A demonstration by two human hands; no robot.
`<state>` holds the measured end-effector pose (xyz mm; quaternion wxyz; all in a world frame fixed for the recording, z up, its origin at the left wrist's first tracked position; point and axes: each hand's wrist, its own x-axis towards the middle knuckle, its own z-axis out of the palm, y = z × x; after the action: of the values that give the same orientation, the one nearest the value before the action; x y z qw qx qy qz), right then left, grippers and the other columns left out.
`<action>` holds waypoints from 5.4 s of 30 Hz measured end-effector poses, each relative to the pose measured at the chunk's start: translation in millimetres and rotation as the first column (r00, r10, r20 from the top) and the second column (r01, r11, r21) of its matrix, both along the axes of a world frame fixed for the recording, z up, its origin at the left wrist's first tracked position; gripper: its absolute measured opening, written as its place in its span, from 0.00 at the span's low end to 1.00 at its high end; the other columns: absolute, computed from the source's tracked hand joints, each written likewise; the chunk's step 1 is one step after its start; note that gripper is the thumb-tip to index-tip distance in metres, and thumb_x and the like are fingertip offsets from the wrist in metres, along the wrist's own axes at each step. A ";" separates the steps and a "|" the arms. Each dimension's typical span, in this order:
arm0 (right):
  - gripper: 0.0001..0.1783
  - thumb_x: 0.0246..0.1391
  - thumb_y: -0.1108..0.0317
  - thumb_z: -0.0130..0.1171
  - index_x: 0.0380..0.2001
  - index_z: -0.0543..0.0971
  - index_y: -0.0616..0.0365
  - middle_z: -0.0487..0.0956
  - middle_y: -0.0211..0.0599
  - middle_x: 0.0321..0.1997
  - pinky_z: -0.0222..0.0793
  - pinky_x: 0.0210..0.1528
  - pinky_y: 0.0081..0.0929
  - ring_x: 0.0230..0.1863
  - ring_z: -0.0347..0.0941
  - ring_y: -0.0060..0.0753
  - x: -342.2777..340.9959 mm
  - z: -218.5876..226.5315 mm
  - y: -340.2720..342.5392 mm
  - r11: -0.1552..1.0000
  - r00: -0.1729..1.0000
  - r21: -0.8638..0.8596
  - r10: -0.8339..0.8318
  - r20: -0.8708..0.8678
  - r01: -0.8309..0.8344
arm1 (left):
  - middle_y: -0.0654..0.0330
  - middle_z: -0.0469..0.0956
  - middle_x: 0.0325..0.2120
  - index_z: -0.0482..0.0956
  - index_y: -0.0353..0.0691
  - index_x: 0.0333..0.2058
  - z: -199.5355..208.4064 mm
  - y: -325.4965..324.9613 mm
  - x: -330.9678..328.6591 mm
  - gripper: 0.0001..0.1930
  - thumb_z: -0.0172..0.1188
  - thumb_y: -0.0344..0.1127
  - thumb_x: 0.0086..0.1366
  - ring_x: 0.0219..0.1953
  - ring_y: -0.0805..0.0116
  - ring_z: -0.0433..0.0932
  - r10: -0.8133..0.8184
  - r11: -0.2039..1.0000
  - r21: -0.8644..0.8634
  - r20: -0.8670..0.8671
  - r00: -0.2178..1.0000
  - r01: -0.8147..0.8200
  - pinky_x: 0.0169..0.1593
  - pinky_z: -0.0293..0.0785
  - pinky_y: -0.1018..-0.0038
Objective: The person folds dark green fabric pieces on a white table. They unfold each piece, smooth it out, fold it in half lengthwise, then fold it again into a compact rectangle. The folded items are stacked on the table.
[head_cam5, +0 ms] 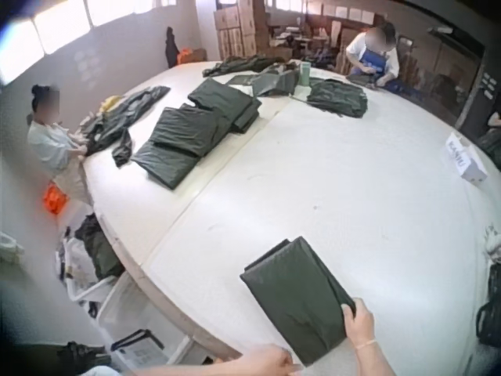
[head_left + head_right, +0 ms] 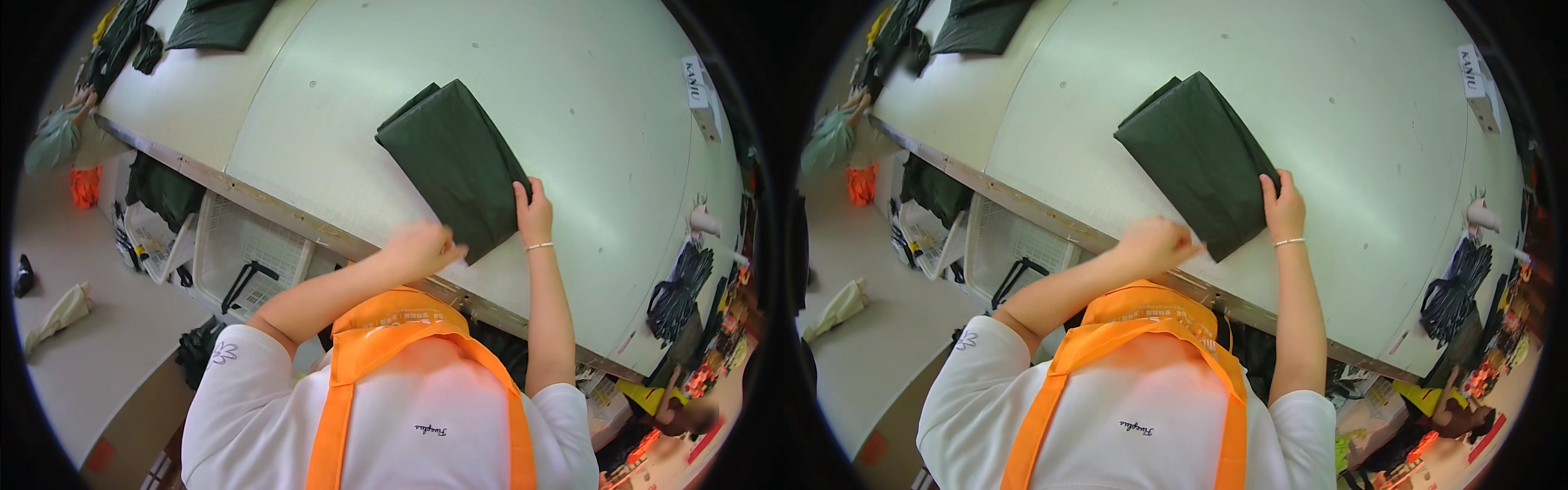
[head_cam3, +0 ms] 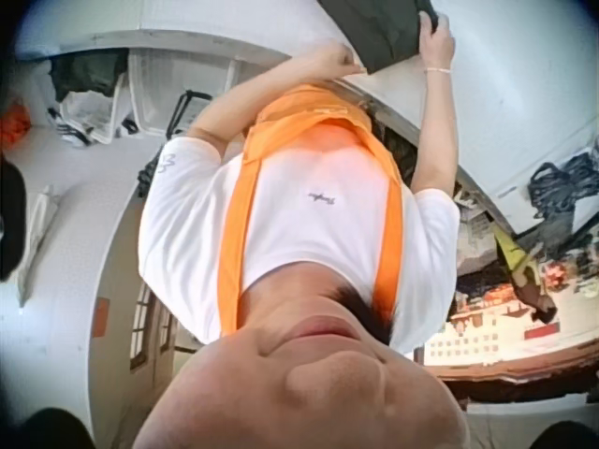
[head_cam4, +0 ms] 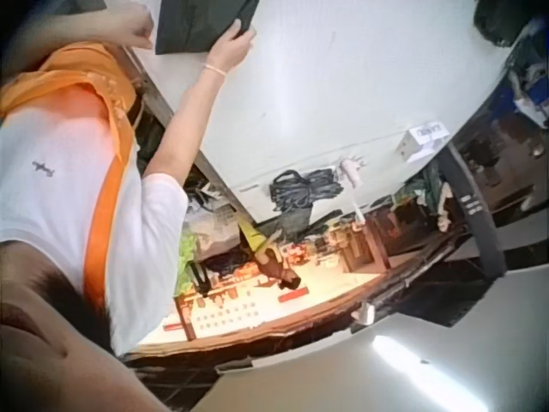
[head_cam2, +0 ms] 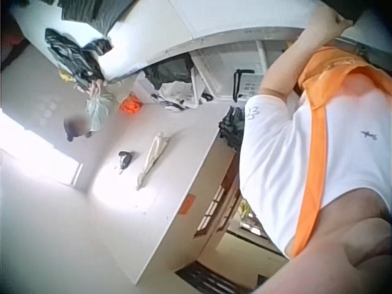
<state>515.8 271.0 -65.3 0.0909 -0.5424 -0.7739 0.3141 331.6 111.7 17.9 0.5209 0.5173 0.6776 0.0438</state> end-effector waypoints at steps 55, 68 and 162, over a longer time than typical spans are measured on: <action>0.24 0.48 0.60 0.62 0.50 0.72 0.42 0.59 0.40 0.63 0.44 0.63 0.54 0.65 0.49 0.54 -728.2 24.2 104.5 0.500 0.705 0.839 0.674 -0.221 -0.214 | 0.43 0.41 0.65 0.41 0.39 0.66 -113.6 39.0 -634.2 0.44 0.60 0.41 0.58 0.68 0.51 0.41 0.861 -0.271 0.747 0.470 0.194 -0.607 0.66 0.39 0.65; 0.30 0.57 0.38 0.39 0.62 0.60 0.26 0.45 0.34 0.72 0.32 0.62 0.71 0.71 0.34 0.58 -781.1 -0.9 169.5 0.576 0.814 0.632 0.558 0.159 -0.518 | 0.35 0.36 0.64 0.41 0.42 0.66 -113.6 78.0 -628.7 0.44 0.60 0.44 0.58 0.68 0.44 0.36 0.962 -0.176 0.854 0.255 0.101 -0.490 0.66 0.36 0.59; 0.12 0.56 0.64 0.54 0.37 0.76 0.62 0.76 0.38 0.14 0.66 0.17 0.25 0.10 0.70 0.27 12.4 14.8 -68.1 0.977 0.996 -0.211 0.025 0.085 -0.007 | 0.62 0.74 0.44 0.66 0.38 0.53 -93.5 -45.3 -143.5 0.21 0.57 0.33 0.61 0.42 0.74 0.74 0.493 0.099 -0.195 0.861 -0.122 -0.976 0.44 0.71 0.77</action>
<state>528.2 203.0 -50.5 -0.0034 -0.5559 -0.7439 0.3710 188.0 66.5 -75.6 0.4362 0.0234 0.4855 0.7573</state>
